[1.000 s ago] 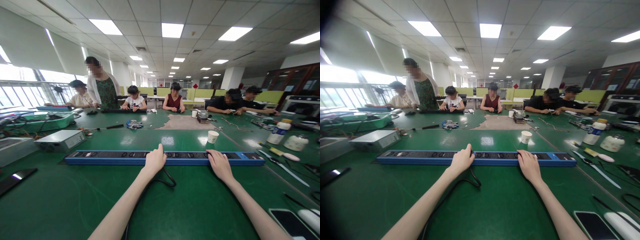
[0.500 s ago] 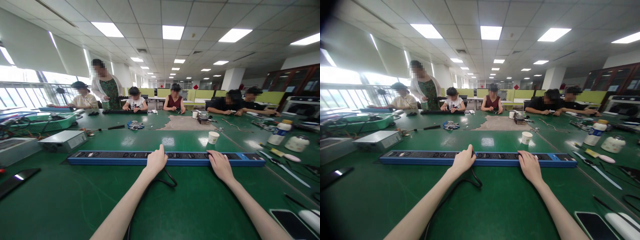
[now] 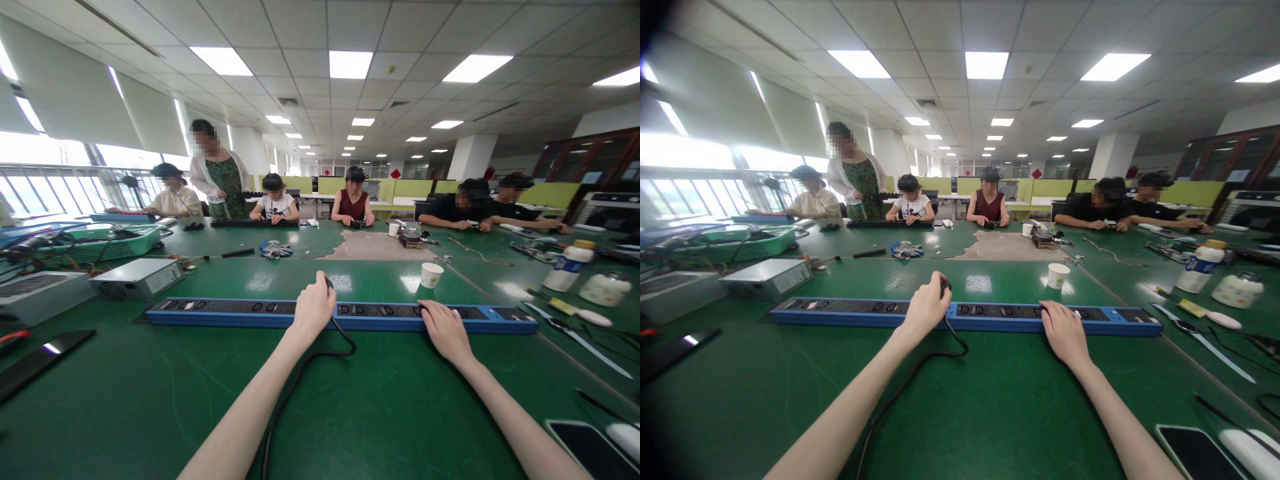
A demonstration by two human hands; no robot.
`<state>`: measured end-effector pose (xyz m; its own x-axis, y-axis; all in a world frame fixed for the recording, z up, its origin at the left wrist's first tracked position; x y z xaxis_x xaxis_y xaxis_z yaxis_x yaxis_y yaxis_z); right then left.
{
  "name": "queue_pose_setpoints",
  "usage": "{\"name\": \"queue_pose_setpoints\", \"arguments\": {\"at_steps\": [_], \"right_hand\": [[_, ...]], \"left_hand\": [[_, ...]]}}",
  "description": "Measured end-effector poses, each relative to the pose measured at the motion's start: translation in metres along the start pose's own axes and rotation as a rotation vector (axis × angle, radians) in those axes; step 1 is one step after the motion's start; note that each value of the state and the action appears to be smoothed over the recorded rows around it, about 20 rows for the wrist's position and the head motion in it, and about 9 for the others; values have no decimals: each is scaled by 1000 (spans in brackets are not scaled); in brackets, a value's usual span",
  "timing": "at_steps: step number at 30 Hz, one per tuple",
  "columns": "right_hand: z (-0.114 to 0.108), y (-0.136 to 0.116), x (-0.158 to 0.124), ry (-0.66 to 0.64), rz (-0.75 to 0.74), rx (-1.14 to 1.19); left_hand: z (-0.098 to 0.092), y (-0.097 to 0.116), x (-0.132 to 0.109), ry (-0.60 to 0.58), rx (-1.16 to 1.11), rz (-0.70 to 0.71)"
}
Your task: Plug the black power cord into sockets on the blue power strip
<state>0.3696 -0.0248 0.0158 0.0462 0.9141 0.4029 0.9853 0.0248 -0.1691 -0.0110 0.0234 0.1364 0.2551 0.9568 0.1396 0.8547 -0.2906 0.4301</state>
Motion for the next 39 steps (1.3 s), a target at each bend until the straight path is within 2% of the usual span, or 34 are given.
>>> {"name": "queue_pose_setpoints", "arguments": {"at_steps": [2,5,7,9,12,13,16,19,21,24,27,29,31,33,35,36,37,38,39], "right_hand": [[-4,1,3,-21,16,50],[-24,-10,14,-94,32,284],[-44,-32,23,-184,2,575],[-63,-65,30,-291,-39,850],[-79,-119,36,-447,-102,1030],[-80,-133,37,-467,-107,1033],[-80,-151,43,-371,-64,911],[-77,-149,53,-290,-48,720],[-73,-145,59,-289,-61,589],[-61,-138,63,-320,-84,433],[-46,-134,60,-395,-117,357],[-39,-134,57,-419,-123,328],[-36,-138,55,-405,-126,285],[-35,-146,53,-397,-131,217],[-34,-155,52,-403,-125,139],[-33,-159,52,-411,-114,101],[-33,-163,51,-419,-101,63],[-34,-166,50,-423,-86,27],[-35,-168,49,-428,-71,-8]], "left_hand": [[-18,9,-3,123,-125,58],[-25,24,-8,139,-356,189],[-13,36,-12,79,-477,273],[7,48,-18,2,-561,340],[38,65,-27,-152,-643,451],[47,70,-30,-203,-661,492],[60,79,-40,-297,-685,579],[62,80,-51,-364,-653,574],[63,80,-61,-464,-574,533],[67,80,-76,-629,-371,488],[71,81,-86,-714,-264,475],[73,81,-87,-806,-382,450],[72,81,-85,-945,-647,423],[65,79,-81,-1087,-890,420],[52,70,-72,-1169,-935,443],[45,62,-64,-1150,-872,444],[37,50,-54,-1042,-777,431],[29,36,-42,-851,-665,403],[20,20,-31,-597,-537,341]]}}
Point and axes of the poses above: each hand's wrist, its own x-axis towards the middle knuckle, its own z-axis out of the palm, y = z × x, the point moved 4 cm from there along x, towards the middle knuckle, and after that the axes turned 15 degrees about -y, right-handed, at the moved point
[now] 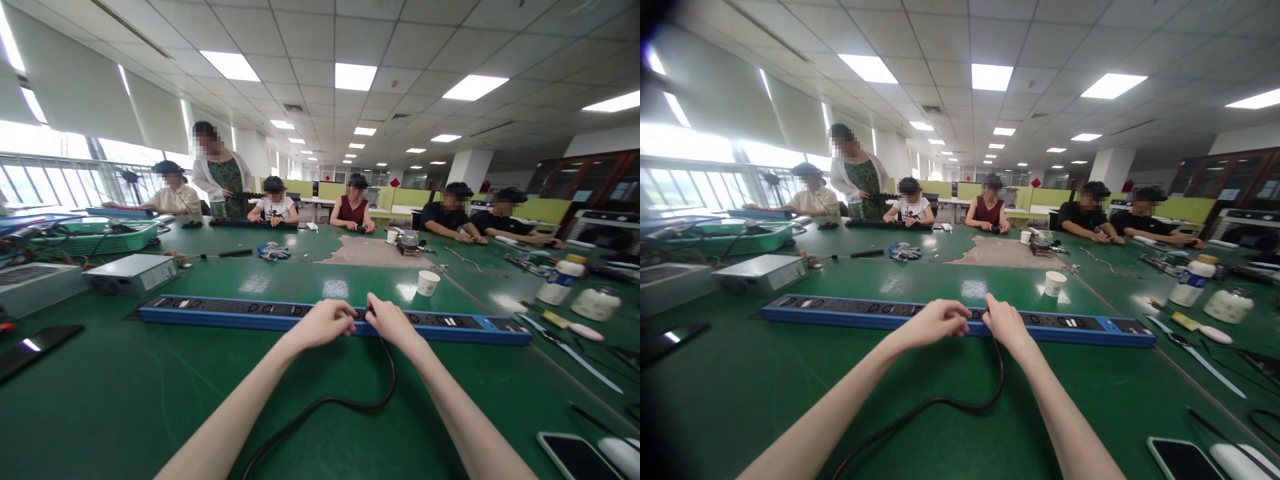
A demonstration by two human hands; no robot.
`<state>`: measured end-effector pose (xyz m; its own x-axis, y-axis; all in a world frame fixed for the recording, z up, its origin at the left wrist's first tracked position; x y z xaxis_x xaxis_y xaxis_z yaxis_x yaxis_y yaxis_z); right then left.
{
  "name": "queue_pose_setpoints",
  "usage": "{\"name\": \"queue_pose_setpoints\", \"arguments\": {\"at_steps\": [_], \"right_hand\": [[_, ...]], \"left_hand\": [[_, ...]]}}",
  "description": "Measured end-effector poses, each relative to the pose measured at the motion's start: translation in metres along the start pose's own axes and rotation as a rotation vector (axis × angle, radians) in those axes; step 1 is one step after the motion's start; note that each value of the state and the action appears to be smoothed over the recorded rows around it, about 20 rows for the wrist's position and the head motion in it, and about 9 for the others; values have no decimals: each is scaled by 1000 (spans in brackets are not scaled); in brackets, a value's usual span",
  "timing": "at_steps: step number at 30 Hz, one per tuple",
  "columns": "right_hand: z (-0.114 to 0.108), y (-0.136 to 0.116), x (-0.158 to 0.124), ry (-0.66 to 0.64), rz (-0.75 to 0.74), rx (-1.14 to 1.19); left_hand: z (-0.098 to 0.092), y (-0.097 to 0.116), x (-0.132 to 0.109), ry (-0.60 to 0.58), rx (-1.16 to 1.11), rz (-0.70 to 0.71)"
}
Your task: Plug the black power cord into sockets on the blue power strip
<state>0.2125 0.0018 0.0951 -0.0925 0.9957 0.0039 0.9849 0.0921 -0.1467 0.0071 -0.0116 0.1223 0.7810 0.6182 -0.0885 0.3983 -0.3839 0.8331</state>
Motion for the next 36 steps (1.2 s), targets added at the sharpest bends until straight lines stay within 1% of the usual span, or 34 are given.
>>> {"name": "queue_pose_setpoints", "arguments": {"at_steps": [1,2,3,4,7,9,11,13,16,17,19,20,22,25,28,30,31,32,33,34,36], "right_hand": [[-1,-1,-1,-4,18,-29],[-2,-2,-2,-2,31,-57],[-3,-3,-3,3,36,-83],[-3,-4,-4,9,34,-106],[-3,-7,-3,40,20,-163],[-3,-7,0,54,18,-153],[-9,-2,1,71,30,-78],[-28,9,-2,134,56,44],[-72,38,-15,327,85,205],[-86,48,-20,369,73,229],[-102,70,-28,382,38,243],[-103,80,-30,360,17,241],[-93,99,-31,286,-18,244],[-61,118,-26,168,-52,271],[-33,129,-16,126,-58,302],[-23,135,-9,131,-14,328],[-20,138,-6,138,26,343],[-18,142,-4,147,75,359],[-17,146,-3,160,124,376],[-17,149,-3,168,166,391],[-19,155,-5,151,213,446]], "left_hand": [[-15,-11,-4,220,175,-62],[-25,-23,-10,400,331,-118],[-28,-34,-13,498,457,-147],[-26,-46,-15,520,553,-149],[-8,-75,-16,441,726,-92],[0,-87,-16,431,767,-79],[1,-94,-14,452,781,-78],[0,-99,-12,482,802,-43],[0,-105,-9,549,869,57],[1,-107,-8,574,893,79],[5,-111,-6,620,929,90],[7,-112,-6,637,941,83],[11,-113,-4,657,954,62],[13,-111,-3,659,948,57],[15,-101,-7,671,885,118],[21,-87,-12,646,783,189],[25,-78,-13,600,706,216],[30,-67,-14,514,613,235],[35,-58,-14,394,503,224],[41,-49,-13,256,368,175],[56,-33,-12,-83,97,81]]}}
Point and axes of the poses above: each hand's wrist, its own x-axis towards the middle knuckle, its own z-axis out of the palm, y = z × x, the point moved 4 cm from there along x, towards the middle knuckle, and after that the axes turned 15 degrees about -y, right-handed, at the moved point
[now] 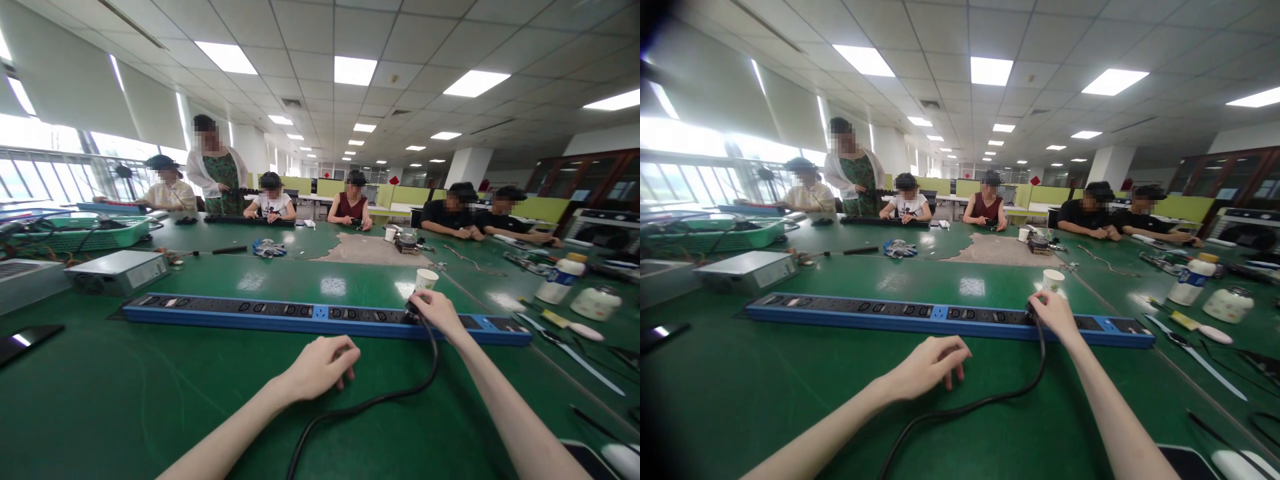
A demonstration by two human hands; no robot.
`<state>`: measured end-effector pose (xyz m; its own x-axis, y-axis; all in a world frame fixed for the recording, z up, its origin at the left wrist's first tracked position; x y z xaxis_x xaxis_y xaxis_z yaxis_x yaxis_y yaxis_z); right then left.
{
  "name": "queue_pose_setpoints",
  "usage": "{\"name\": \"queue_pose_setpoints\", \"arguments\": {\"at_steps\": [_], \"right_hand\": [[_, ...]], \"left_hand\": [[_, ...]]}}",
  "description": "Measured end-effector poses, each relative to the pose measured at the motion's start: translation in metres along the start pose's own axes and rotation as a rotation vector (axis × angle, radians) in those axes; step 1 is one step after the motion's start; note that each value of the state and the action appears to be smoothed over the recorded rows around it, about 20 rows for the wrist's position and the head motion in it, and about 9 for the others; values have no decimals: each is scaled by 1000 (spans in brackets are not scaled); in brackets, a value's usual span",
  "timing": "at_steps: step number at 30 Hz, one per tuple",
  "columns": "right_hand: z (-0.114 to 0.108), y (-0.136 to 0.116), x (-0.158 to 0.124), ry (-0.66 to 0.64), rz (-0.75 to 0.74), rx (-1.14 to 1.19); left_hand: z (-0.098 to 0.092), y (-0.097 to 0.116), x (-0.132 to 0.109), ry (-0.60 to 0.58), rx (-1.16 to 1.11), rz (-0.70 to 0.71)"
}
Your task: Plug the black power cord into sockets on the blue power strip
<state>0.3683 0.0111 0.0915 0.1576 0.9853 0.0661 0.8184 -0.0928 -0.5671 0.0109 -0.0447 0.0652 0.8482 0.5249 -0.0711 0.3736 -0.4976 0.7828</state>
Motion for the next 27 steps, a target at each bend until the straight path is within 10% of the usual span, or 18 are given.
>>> {"name": "queue_pose_setpoints", "arguments": {"at_steps": [4,10,13,20,27], "right_hand": [[-7,6,-7,-231,17,248],[-23,7,-20,-526,-178,186],[-35,7,-22,-489,-181,27],[-33,-29,-27,-176,-99,-467],[14,-45,-19,-10,73,-540]], "left_hand": [[15,18,-4,-497,-89,-24],[-7,10,-15,-542,-133,-61],[-40,20,-23,-348,-299,-12],[-101,-16,-24,642,-688,152],[-66,-53,3,632,-574,49]]}}
Point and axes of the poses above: each hand's wrist, its own x-axis towards the middle knuckle, its own z-axis out of the palm, y = z × x, the point moved 4 cm from there along x, towards the middle knuckle, and after that the axes turned 15 degrees about -y, right-handed, at the moved point
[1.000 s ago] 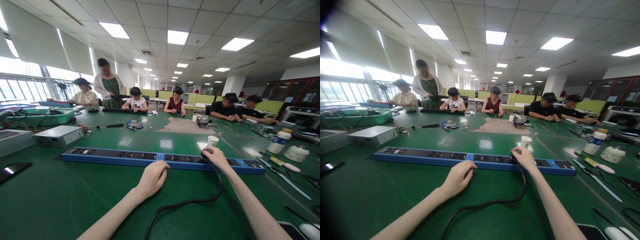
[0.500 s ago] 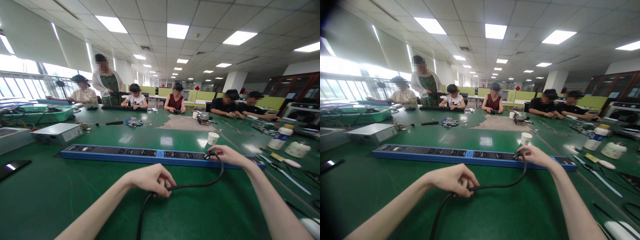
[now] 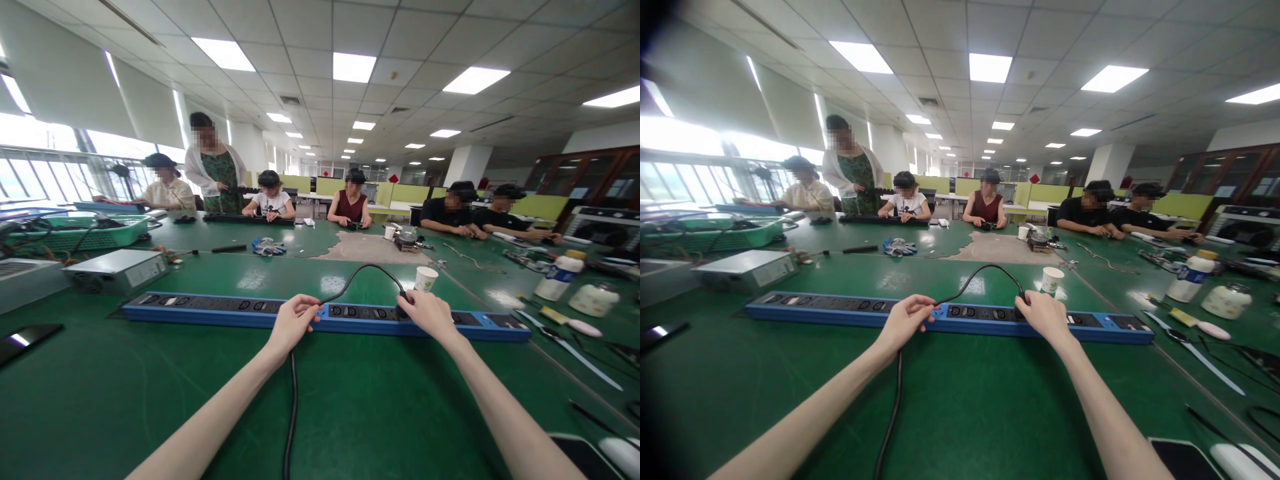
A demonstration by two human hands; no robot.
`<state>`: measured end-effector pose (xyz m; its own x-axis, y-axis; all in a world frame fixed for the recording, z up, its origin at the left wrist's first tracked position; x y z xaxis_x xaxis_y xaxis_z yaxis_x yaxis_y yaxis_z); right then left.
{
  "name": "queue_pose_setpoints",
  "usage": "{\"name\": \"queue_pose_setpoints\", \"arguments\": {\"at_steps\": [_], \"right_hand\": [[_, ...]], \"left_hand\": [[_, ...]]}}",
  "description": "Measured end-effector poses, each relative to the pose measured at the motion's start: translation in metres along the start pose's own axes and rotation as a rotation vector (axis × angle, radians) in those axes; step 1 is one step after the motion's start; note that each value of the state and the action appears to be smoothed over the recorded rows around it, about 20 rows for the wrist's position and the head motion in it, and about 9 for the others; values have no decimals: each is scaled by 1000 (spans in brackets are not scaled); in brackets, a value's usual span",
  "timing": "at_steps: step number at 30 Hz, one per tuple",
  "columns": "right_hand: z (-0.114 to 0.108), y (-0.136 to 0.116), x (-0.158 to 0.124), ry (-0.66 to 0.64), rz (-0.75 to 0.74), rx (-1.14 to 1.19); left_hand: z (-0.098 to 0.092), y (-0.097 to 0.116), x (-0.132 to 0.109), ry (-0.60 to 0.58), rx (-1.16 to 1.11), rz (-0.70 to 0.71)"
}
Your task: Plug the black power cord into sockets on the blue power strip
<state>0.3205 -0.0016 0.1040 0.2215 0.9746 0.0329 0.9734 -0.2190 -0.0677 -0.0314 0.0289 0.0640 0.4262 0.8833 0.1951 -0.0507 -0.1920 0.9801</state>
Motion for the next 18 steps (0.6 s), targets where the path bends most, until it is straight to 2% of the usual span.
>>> {"name": "queue_pose_setpoints", "arguments": {"at_steps": [4,6,9,12,16,18], "right_hand": [[8,5,9,-42,60,84],[8,4,15,-70,66,106],[6,-4,24,-96,67,83],[3,-14,31,-82,67,-5],[4,-15,34,-101,74,-28],[5,-11,34,-112,74,-23]], "left_hand": [[5,-16,-5,-131,133,14],[-3,-19,-11,-90,346,100],[-14,-19,-22,49,796,278],[-17,-18,-26,115,1128,383],[-18,-20,-21,181,1265,388],[-16,-23,-18,158,1291,388]]}}
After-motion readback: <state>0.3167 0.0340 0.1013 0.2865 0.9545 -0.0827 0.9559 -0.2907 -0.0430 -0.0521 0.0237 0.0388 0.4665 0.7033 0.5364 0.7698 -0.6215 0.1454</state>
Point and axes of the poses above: each hand's wrist, its own x-axis towards the middle knuckle, its own z-axis out of the palm, y = z × x, the point moved 4 cm from there along x, towards the middle knuckle, and after that the axes turned 15 degrees about -y, right-handed, at the moved point
